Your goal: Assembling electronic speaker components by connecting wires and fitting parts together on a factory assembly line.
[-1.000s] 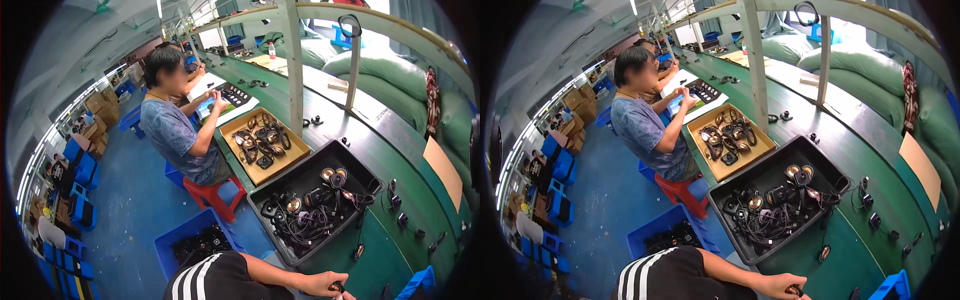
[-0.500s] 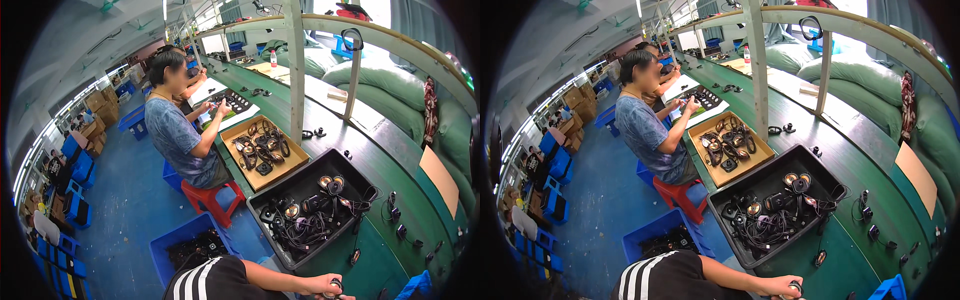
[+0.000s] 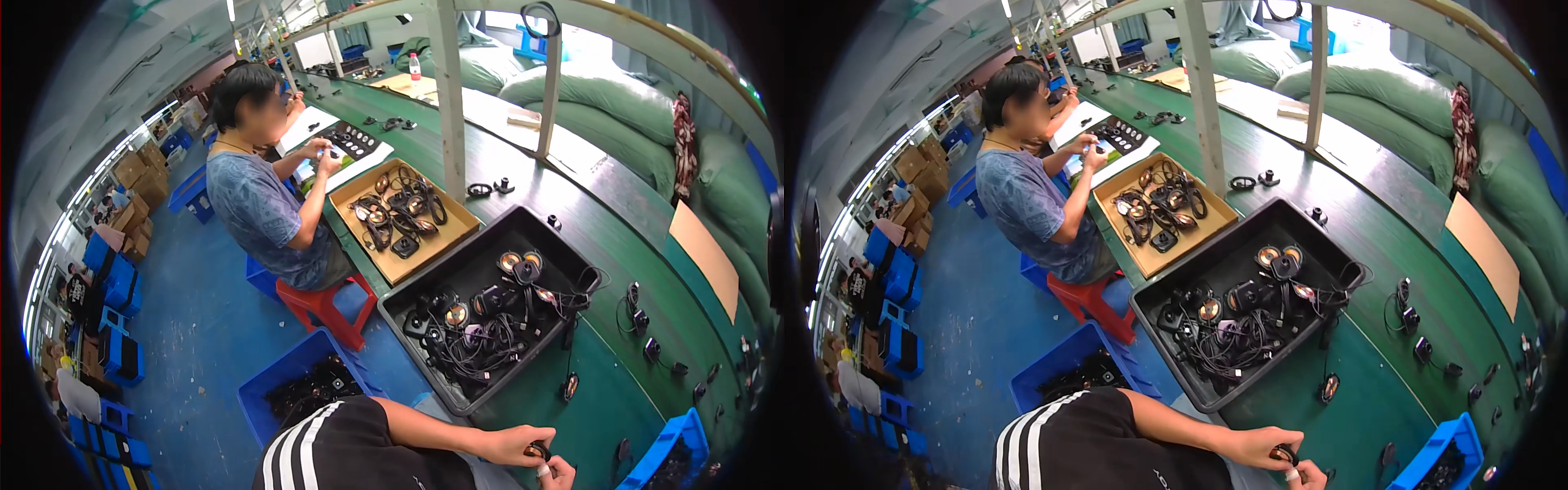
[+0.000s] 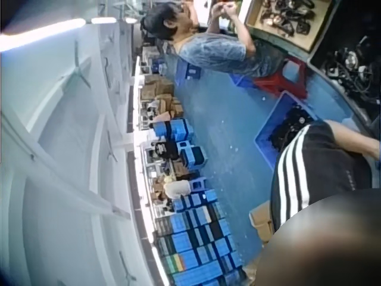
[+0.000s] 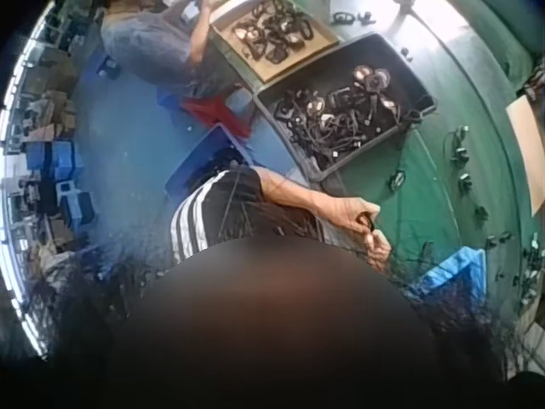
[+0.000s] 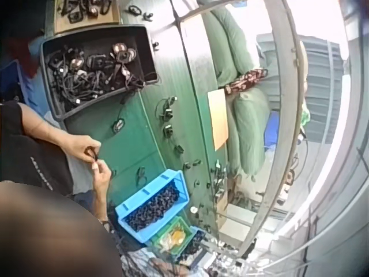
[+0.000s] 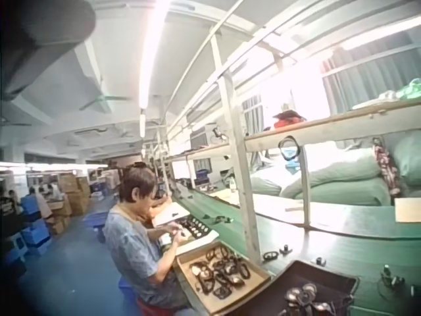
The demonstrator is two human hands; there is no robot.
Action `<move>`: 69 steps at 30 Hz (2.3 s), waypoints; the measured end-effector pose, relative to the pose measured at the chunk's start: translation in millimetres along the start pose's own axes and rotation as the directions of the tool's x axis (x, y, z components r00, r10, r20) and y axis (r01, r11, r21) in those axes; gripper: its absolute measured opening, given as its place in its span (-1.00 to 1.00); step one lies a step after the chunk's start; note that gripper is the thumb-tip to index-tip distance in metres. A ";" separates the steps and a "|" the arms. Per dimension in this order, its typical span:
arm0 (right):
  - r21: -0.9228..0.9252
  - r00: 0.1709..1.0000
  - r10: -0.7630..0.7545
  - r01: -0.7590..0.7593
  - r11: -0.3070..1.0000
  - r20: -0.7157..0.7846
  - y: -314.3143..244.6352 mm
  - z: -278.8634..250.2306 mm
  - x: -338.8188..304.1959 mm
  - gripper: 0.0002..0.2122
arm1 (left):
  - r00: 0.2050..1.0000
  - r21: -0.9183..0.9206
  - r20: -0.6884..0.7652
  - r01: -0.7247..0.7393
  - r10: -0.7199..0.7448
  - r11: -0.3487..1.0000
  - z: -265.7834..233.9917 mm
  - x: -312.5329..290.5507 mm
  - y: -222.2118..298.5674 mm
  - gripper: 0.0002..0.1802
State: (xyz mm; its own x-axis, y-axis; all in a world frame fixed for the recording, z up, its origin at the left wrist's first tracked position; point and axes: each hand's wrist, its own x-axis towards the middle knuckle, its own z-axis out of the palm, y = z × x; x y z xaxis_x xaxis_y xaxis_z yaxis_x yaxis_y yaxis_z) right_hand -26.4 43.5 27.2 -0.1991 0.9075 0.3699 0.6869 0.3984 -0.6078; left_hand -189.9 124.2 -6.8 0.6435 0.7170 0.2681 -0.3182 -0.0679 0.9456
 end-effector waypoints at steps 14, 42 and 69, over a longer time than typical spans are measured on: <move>0.366 0.964 0.257 -0.266 0.892 0.074 4.8 7.2 18.9 -0.88 | 0.860 -0.273 0.001 0.492 -0.511 0.827 -20.5 5.3 33.2 -0.72; -0.102 0.912 0.107 -0.159 0.982 -0.395 -4.0 2.4 -1.8 -0.85 | 0.886 -0.255 -0.211 0.358 -0.413 0.898 28.5 30.2 33.0 -0.63; -0.407 0.611 0.422 -0.778 0.479 -0.670 136.0 -190.2 -118.9 -0.62 | 0.858 -0.438 -0.424 0.085 -0.289 0.895 -22.2 33.1 1.4 -0.36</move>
State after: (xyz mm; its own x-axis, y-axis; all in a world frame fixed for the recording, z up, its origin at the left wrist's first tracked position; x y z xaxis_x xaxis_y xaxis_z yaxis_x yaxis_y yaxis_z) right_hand 223.7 -35.5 34.3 0.6367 0.6331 0.4402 0.7683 -0.5694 -0.2924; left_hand -184.5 163.2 -0.7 0.3486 0.9294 -0.1212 -0.5352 0.3035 0.7883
